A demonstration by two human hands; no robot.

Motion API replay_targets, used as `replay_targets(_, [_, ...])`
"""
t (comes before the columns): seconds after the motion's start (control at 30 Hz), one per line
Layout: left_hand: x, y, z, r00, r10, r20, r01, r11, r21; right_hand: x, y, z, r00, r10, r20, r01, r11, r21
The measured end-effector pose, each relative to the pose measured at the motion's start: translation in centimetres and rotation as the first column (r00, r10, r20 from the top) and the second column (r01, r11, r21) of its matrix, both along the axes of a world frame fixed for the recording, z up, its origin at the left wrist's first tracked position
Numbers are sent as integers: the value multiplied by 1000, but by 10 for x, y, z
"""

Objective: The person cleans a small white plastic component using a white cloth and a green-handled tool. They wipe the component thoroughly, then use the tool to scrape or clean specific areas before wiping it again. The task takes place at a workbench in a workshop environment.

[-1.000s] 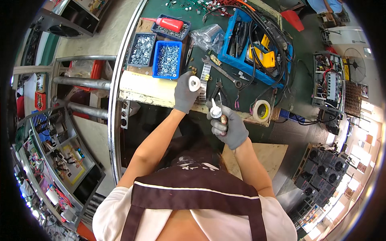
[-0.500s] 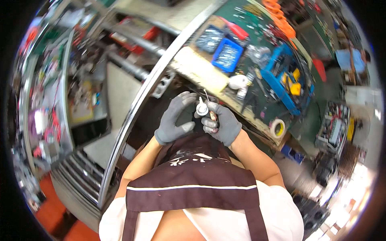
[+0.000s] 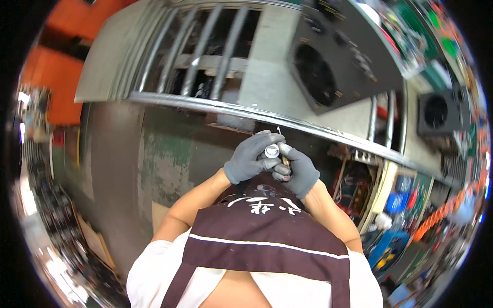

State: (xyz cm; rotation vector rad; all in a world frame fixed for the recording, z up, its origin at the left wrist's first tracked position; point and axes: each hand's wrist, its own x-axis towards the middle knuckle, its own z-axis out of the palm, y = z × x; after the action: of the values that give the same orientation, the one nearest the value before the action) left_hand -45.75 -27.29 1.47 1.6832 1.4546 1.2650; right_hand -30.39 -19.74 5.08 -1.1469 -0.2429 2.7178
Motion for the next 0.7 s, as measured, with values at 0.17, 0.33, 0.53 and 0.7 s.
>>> replay_targets(0.17, [-57,-39,36,871,472,136,-459,881,-118,-103,1,27,944,329,-26,-326,942,79])
replay_targets(0.33, [-89,-29,45,695,707,132,-663,700,-263,-167,15,15,896,423,133,-443,845,300])
replay_targets(0.53, [-146,-9,55,537,830,148,-814,557,-165,-217,45,21,891,400,213,-454,790,412])
replay_targets(0.7, [-206,-8,43,525,829,-192,-844,537,10,-251,77,25,893,315,321,-439,453,776])
